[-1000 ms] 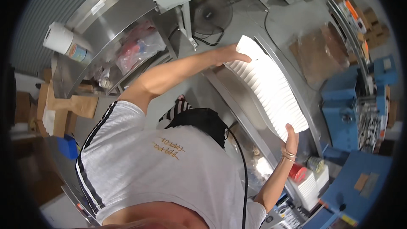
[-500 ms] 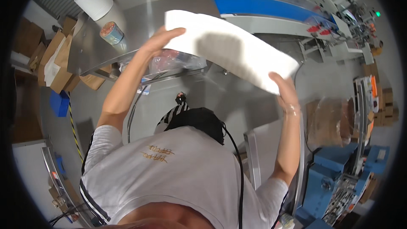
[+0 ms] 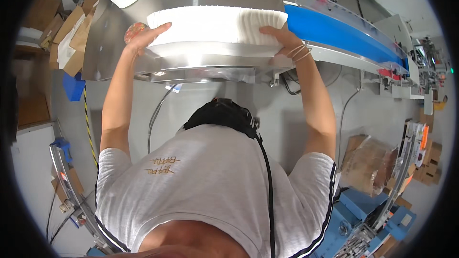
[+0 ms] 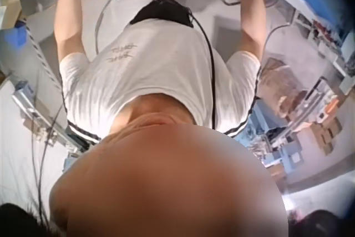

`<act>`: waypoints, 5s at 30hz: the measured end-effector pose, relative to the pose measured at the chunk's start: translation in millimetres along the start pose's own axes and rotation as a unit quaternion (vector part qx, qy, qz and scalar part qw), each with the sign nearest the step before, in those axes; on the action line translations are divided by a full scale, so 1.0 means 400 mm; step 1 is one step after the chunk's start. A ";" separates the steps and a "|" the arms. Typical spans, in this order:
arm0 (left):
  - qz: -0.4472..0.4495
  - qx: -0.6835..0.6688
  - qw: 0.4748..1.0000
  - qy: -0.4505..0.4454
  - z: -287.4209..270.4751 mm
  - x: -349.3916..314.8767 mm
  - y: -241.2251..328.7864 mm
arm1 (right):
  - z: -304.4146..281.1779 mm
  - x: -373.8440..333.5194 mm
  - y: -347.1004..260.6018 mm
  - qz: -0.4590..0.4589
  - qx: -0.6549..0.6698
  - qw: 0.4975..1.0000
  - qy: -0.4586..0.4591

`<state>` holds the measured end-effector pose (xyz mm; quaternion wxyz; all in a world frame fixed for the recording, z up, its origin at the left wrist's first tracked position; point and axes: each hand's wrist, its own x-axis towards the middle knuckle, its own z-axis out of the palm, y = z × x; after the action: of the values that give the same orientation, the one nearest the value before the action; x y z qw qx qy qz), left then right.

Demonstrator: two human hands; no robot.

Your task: Stacking and moving paper products between a work table and a processing machine.

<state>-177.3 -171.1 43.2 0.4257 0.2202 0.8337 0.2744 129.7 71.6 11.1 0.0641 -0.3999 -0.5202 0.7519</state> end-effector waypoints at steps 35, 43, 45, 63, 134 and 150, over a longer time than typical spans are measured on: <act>0.316 0.195 0.825 0.427 0.833 -0.080 0.363 | -0.323 0.112 0.014 -0.268 -0.265 0.923 -0.073; 0.349 0.154 0.832 0.403 0.822 -0.090 0.364 | -0.356 0.143 -0.047 -0.388 -0.373 0.808 -0.241; 0.349 0.130 0.831 0.413 0.820 -0.095 0.364 | -0.368 0.164 -0.023 -0.458 -0.399 0.769 -0.201; 0.338 0.163 0.806 0.459 0.810 -0.060 0.336 | -0.492 0.128 -0.053 -0.364 -0.391 0.845 0.008; 0.287 0.112 0.790 0.530 0.753 -0.008 0.275 | -0.362 0.227 -0.022 -0.402 -0.383 0.828 -0.074; 0.271 0.168 0.804 0.502 0.710 -0.025 0.262 | -0.632 0.291 0.042 -0.162 -0.414 0.861 0.245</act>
<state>78.1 -21.7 -21.5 -0.1873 0.3367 0.8705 0.3061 225.9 308.4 -100.2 0.1387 -0.4715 -0.8085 0.3237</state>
